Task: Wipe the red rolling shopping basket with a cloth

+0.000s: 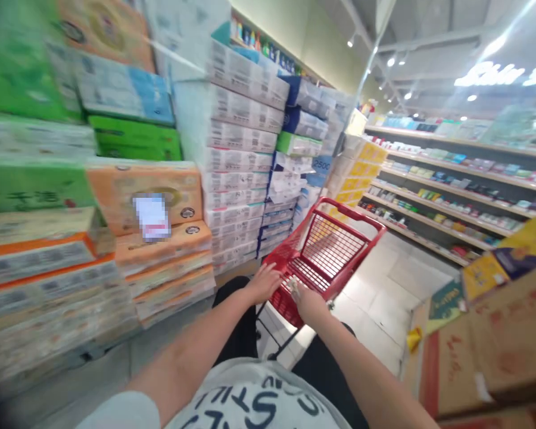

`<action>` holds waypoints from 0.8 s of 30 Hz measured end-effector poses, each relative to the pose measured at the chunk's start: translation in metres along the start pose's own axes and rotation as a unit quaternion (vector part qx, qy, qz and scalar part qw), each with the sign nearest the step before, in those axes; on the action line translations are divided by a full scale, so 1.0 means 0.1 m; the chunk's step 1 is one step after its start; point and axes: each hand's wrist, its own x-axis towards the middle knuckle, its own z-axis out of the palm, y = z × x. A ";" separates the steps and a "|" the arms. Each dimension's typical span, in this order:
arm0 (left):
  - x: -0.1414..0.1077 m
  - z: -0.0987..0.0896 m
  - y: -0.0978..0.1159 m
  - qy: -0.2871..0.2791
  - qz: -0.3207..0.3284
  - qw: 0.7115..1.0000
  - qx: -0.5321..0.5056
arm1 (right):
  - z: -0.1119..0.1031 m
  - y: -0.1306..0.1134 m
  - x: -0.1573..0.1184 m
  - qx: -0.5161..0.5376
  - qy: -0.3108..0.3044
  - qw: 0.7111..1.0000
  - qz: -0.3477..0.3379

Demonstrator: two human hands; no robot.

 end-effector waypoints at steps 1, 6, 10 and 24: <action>0.03 0.01 -0.01 -0.003 -0.007 1.000 0.008 | -0.05 -0.02 0.02 -0.009 -0.001 1.000 0.010; 0.21 0.08 -0.13 0.006 -0.018 0.999 0.044 | -0.05 0.01 0.05 -0.020 -0.007 1.000 -0.011; 0.31 0.08 -0.16 0.008 -0.028 0.997 0.076 | -0.07 0.05 0.06 -0.031 -0.001 0.999 -0.029; 0.25 0.04 -0.04 0.010 -0.042 0.997 0.069 | 0.04 0.20 0.11 -0.055 0.019 0.994 -0.091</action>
